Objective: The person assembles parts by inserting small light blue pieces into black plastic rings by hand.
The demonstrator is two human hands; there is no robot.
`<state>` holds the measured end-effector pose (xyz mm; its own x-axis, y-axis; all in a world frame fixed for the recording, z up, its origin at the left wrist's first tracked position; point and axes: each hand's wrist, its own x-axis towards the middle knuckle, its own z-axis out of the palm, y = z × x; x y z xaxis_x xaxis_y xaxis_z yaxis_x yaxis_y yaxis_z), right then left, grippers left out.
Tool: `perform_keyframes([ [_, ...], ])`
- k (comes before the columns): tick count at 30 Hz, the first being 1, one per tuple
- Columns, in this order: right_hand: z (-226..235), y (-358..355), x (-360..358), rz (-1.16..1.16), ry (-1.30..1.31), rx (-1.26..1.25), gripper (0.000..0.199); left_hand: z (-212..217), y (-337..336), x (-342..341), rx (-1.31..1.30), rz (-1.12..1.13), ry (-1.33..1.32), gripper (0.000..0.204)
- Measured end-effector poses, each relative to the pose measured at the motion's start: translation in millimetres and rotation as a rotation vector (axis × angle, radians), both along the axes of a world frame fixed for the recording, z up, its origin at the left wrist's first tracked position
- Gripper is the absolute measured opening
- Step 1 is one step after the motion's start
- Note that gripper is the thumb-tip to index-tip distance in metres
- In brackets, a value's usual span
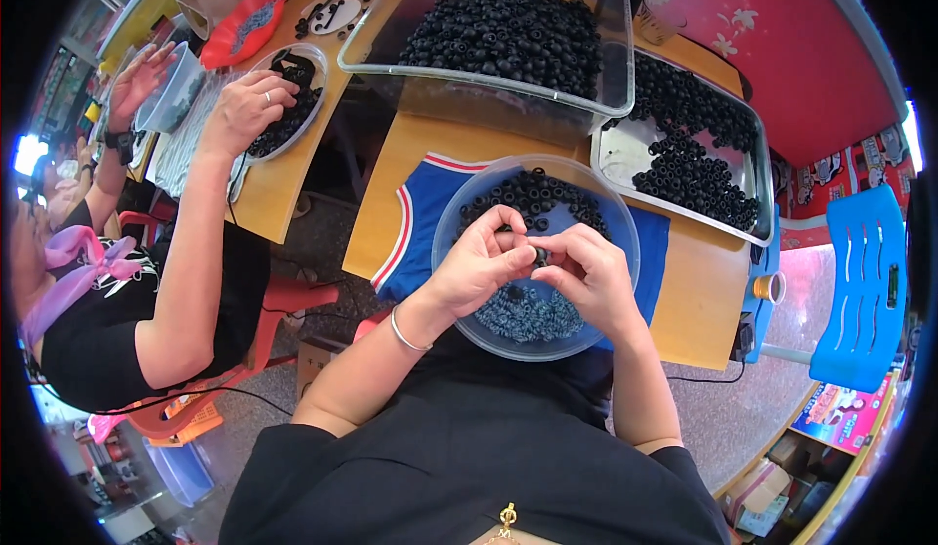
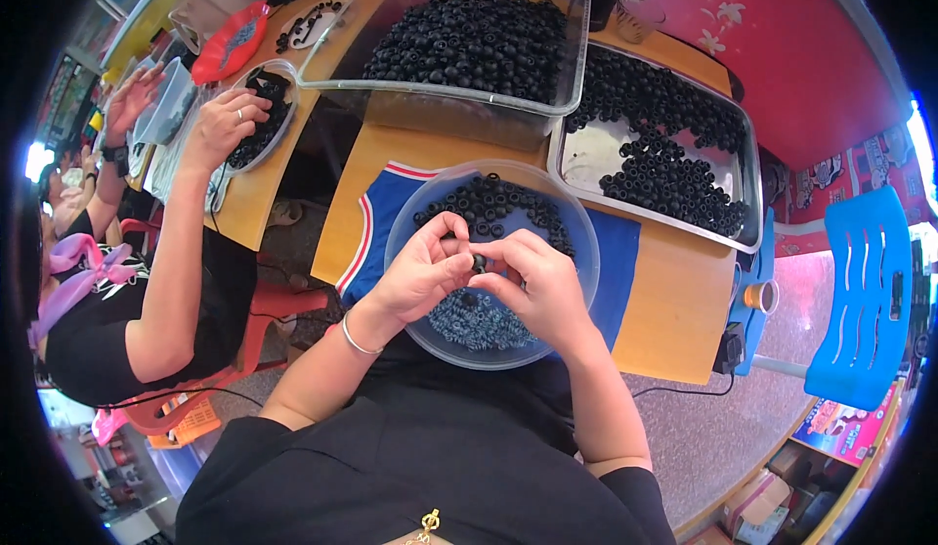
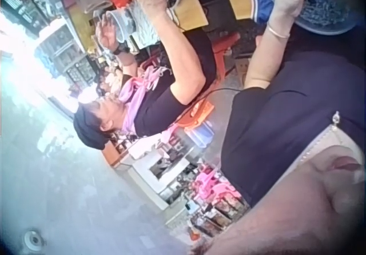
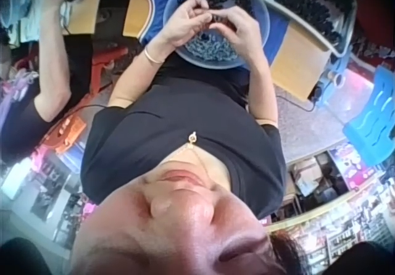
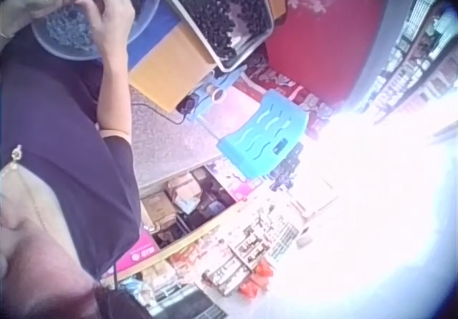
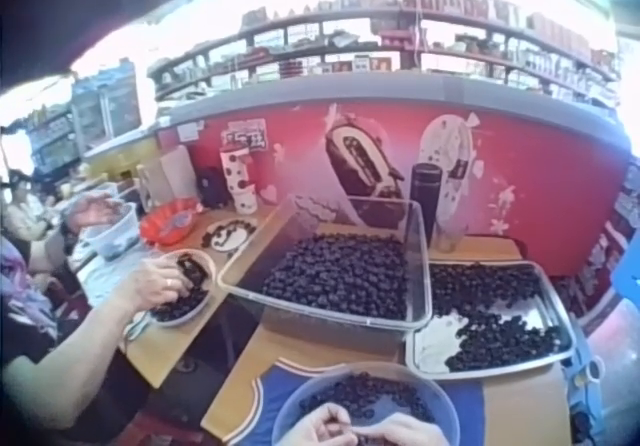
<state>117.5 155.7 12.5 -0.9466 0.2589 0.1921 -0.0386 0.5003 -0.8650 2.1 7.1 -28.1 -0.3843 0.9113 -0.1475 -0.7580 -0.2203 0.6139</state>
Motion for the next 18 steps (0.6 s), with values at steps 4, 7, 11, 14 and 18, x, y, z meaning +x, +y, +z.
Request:
perform_keyframes([
  [4, 0.2, -3.8, -0.4, -0.024, 0.047, 0.034, 0.028, 0.8, -1.5, -0.3, -0.003, -0.018, 0.01, 0.027],
  [7, -2.3, -5.2, -0.5, -0.042, 0.079, 0.058, 0.027, -5.5, -1.5, -1.7, 0.026, -0.044, 0.031, 0.029],
  [11, 0.9, -4.2, -0.8, -0.037, 0.086, 0.072, 0.027, -7.5, -0.3, -2.0, 0.09, -0.059, 0.014, 0.026],
  [14, 1.9, 2.8, -0.4, 0.028, 0.064, -0.083, 0.028, 6.5, 2.7, 3.7, 0.065, -0.029, -0.022, 0.023],
  [18, 1.0, 21.7, 3.0, -0.002, 0.151, -0.108, 0.03, -3.2, 2.8, 3.4, 0.046, 0.018, 0.019, 0.02],
])
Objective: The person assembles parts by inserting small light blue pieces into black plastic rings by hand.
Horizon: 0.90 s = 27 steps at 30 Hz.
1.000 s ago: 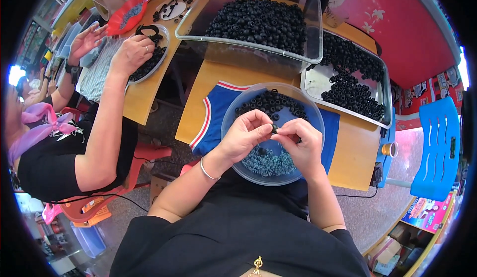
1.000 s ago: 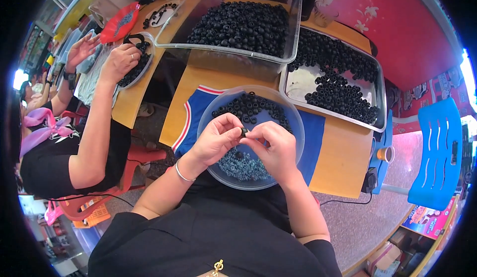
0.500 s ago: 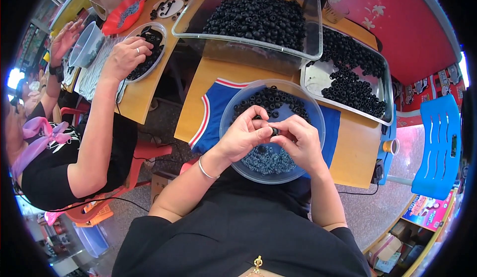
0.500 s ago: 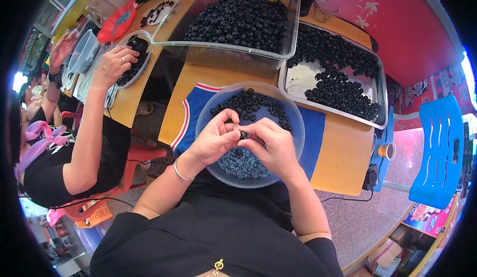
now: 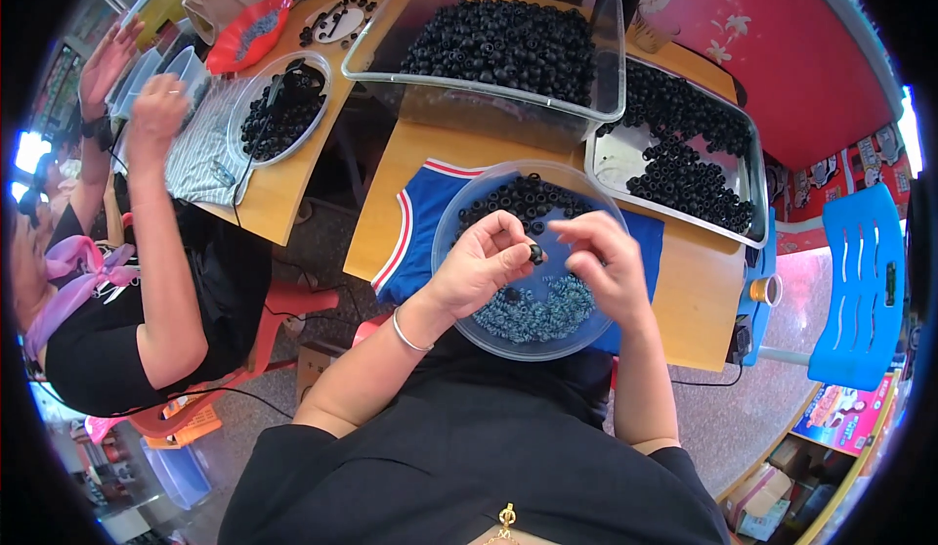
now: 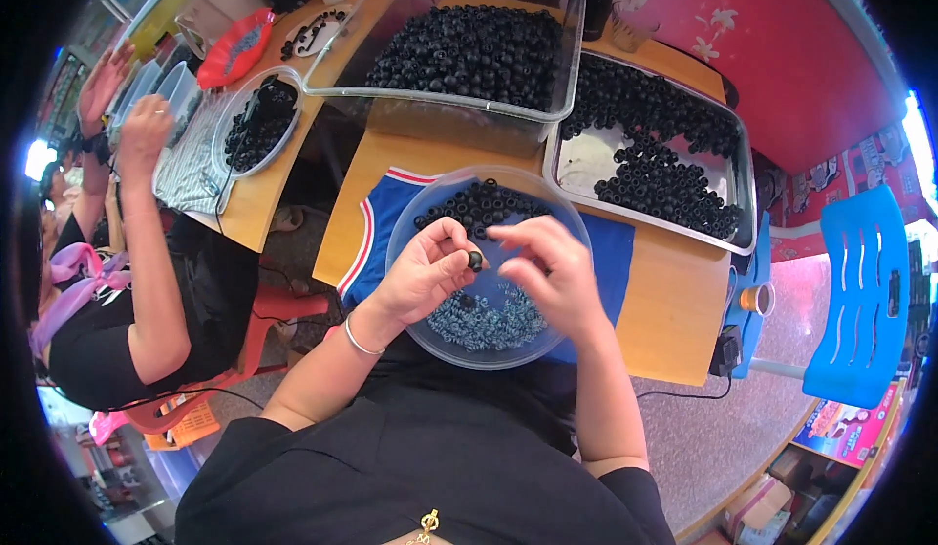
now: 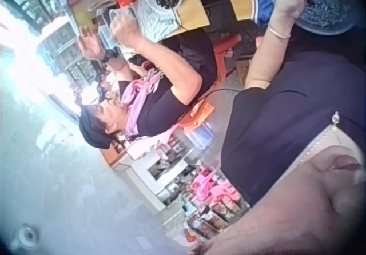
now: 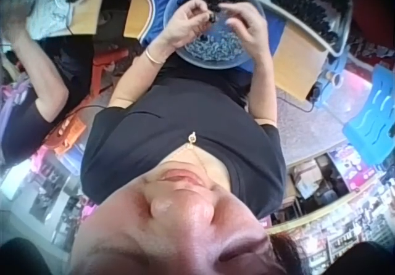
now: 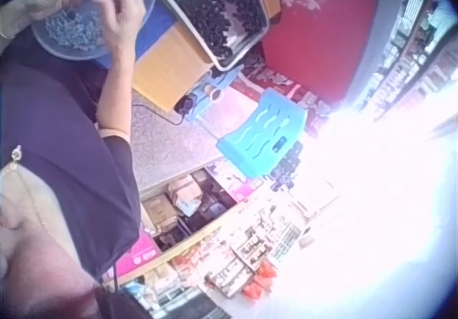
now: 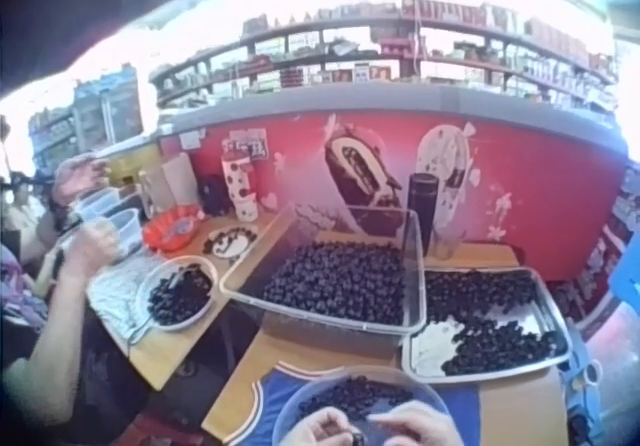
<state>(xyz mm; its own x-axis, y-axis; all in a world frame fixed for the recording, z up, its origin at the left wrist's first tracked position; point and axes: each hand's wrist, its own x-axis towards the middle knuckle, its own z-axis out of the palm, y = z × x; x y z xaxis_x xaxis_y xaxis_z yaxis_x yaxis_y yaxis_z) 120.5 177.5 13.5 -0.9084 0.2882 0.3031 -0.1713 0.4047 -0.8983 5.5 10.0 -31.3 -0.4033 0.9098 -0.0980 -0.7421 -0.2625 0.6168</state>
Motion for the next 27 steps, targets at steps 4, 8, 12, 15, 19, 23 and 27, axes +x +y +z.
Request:
perform_keyframes([
  [4, -17.8, 28.0, 6.0, -0.23, 0.107, -0.14, 0.015, 2.7, -3.9, -3.2, -0.027, 0.031, 0.084, 0.011],
  [8, -45.9, 51.9, 13.5, -0.498, 0.241, -0.164, 0.02, 2.4, -3.4, -5.3, -0.035, 0.005, 0.135, 0.012],
  [12, -69.4, 63.3, 14.9, -0.629, 0.229, -0.141, 0.021, 5.2, -3.7, -2.4, -0.042, 0.074, 0.109, 0.016],
  [15, -73.1, 65.7, 13.5, -0.665, 0.202, -0.176, 0.021, 7.1, -2.6, -0.5, -0.045, 0.08, 0.077, 0.019],
  [19, -69.5, 60.9, 11.1, -0.664, 0.167, -0.11, 0.02, 2.0, -4.1, -3.4, 0.003, 0.061, 0.066, 0.015],
  [23, -67.2, 60.6, 11.8, -0.657, 0.117, -0.05, 0.018, -1.3, -2.4, -4.4, 0.068, 0.065, 0.051, 0.014],
  [27, -62.3, 57.5, 10.8, -0.673, 0.088, -0.044, 0.017, 2.4, -1.7, -4.2, 0.022, 0.062, 0.051, 0.015],
])
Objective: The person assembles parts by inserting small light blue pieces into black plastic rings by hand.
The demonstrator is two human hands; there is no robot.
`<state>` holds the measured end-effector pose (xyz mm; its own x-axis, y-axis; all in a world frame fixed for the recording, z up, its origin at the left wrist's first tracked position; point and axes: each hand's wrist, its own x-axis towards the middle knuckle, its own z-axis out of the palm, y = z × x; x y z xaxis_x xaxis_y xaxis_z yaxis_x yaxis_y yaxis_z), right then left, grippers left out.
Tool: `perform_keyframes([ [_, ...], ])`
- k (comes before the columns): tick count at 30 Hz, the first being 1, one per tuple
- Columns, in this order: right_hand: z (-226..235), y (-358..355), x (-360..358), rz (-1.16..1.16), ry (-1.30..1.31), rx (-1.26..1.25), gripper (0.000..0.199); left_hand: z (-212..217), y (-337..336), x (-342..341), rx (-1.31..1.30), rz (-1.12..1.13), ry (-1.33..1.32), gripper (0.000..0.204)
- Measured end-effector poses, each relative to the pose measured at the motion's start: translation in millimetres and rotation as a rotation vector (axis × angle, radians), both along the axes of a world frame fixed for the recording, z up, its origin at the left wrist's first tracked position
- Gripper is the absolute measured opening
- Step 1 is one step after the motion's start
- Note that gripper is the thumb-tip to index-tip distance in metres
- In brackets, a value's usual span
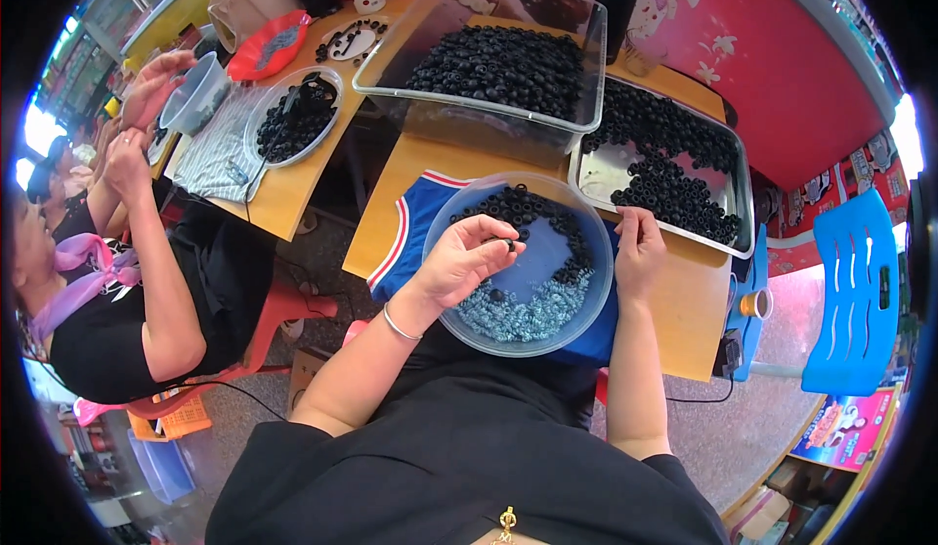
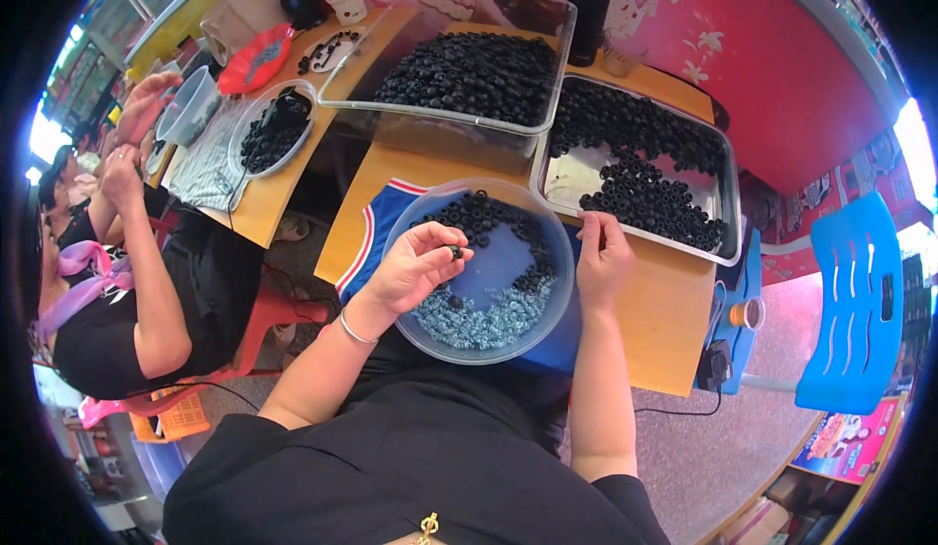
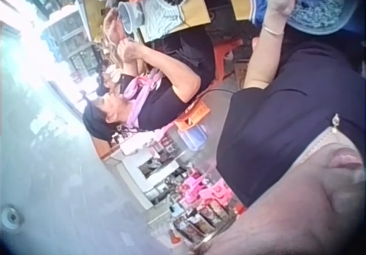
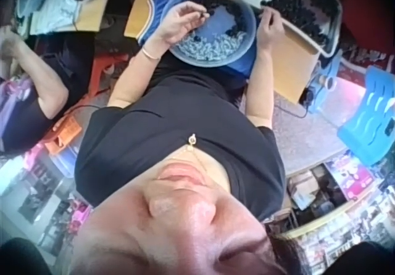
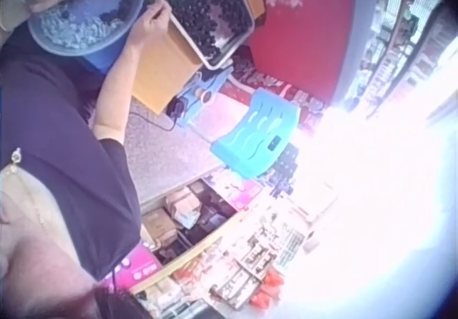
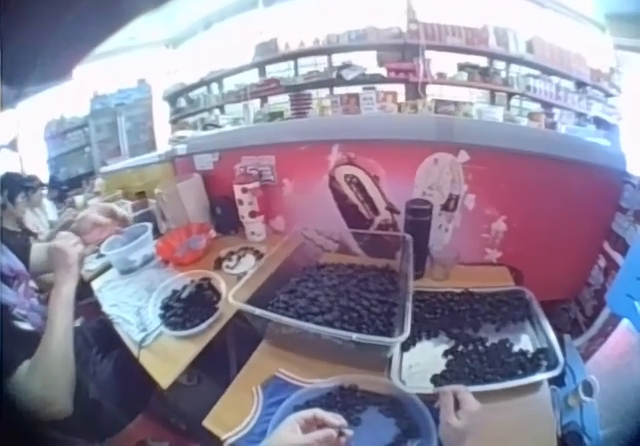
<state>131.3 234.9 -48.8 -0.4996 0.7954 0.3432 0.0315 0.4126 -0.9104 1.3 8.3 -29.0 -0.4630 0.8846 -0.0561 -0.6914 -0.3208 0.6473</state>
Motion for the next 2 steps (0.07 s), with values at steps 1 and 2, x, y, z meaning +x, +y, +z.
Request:
perform_keyframes([
  [1, 0.9, -0.4, 0.5, 0.004, -0.011, 0.011, 0.017, -2.8, -0.2, -0.5, 0.011, -0.008, 0.025, 0.015],
  [2, 2.9, -0.5, 0.5, 0.007, -0.02, 0.022, 0.016, -4.5, 0.0, -1.9, 0.024, -0.017, 0.052, 0.016],
])
